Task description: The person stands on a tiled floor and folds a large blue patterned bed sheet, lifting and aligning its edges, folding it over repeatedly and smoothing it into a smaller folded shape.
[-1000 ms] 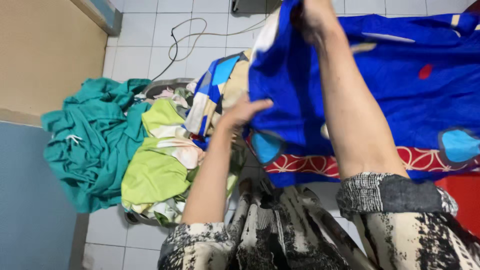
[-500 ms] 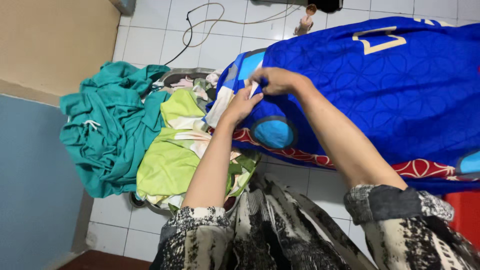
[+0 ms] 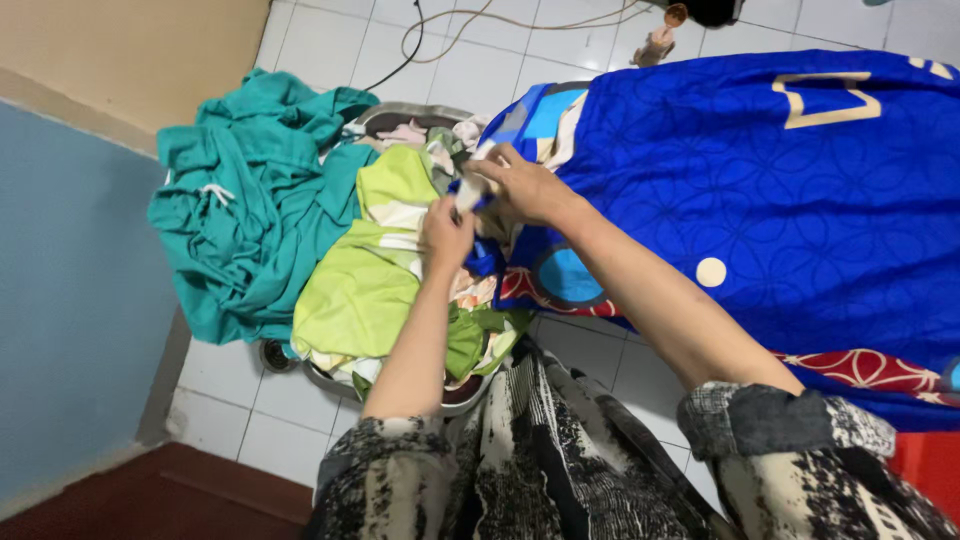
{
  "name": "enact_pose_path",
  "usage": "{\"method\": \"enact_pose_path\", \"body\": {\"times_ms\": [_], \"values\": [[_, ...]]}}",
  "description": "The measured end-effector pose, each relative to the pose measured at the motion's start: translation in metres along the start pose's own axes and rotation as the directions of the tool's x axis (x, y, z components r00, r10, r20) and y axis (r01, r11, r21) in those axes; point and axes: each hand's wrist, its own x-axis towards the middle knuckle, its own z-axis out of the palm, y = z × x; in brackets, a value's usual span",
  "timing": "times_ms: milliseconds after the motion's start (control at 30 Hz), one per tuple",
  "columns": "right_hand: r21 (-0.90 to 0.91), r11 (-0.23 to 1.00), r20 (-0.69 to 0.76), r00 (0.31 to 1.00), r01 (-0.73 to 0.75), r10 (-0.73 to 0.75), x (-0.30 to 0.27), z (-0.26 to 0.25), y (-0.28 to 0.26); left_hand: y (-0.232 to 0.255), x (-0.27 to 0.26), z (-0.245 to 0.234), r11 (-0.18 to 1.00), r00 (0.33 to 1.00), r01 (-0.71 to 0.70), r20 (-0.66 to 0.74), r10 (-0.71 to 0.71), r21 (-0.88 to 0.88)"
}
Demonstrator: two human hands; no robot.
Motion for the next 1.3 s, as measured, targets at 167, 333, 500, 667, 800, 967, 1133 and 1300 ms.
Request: {"method": "enact_pose_path", "body": {"times_ms": [167, 333, 500, 667, 800, 967, 1133, 1300], "values": [[0.17, 0.967, -0.085, 0.98, 0.192, -0.18, 0.038, -0.015, 0.027, 0.007, 0.049, -0.033, 0.798, 0.985, 0.167, 0.137, -0.107, -0.579], [0.593, 0.801, -0.01, 0.994, -0.083, 0.11, 0.048, -0.09, 0.053, 0.027, 0.055, -0.074, 0.984, 0.91, 0.032, 0.401, -0.103, 0.178], [0.284, 0.955, -0.264, 0.95, -0.088, 0.166, 0.034, -0.099, 0.017, 0.02, 0.044, -0.091, 0.908, 0.901, 0.192, 0.434, -0.011, -0.374], [0.383, 0.915, 0.085, 0.981, 0.127, -0.172, 0.024, -0.069, -0.029, 0.011, 0.027, -0.116, 0.635, 0.812, 0.449, 0.583, 0.004, -0.629], [0.326, 0.945, 0.287, 0.956, -0.031, -0.068, 0.016, -0.025, -0.037, -0.006, -0.011, -0.124, 0.989, 0.702, 0.111, 0.712, -0.01, -0.096], [0.446, 0.889, -0.219, 0.976, 0.107, -0.008, 0.001, 0.038, -0.036, -0.017, -0.057, -0.115, 0.889, 0.883, 0.215, 0.47, -0.001, -0.403], [0.487, 0.828, -0.402, 0.913, 0.277, -0.069, -0.025, 0.047, -0.03, 0.015, -0.079, -0.231, 0.958, 0.946, 0.236, 0.265, -0.187, -0.165], [0.453, 0.889, -0.219, 0.975, 0.069, 0.036, -0.059, 0.065, -0.035, 0.011, -0.133, -0.27, 0.872, 0.882, 0.238, 0.281, -0.378, 0.429]]}}
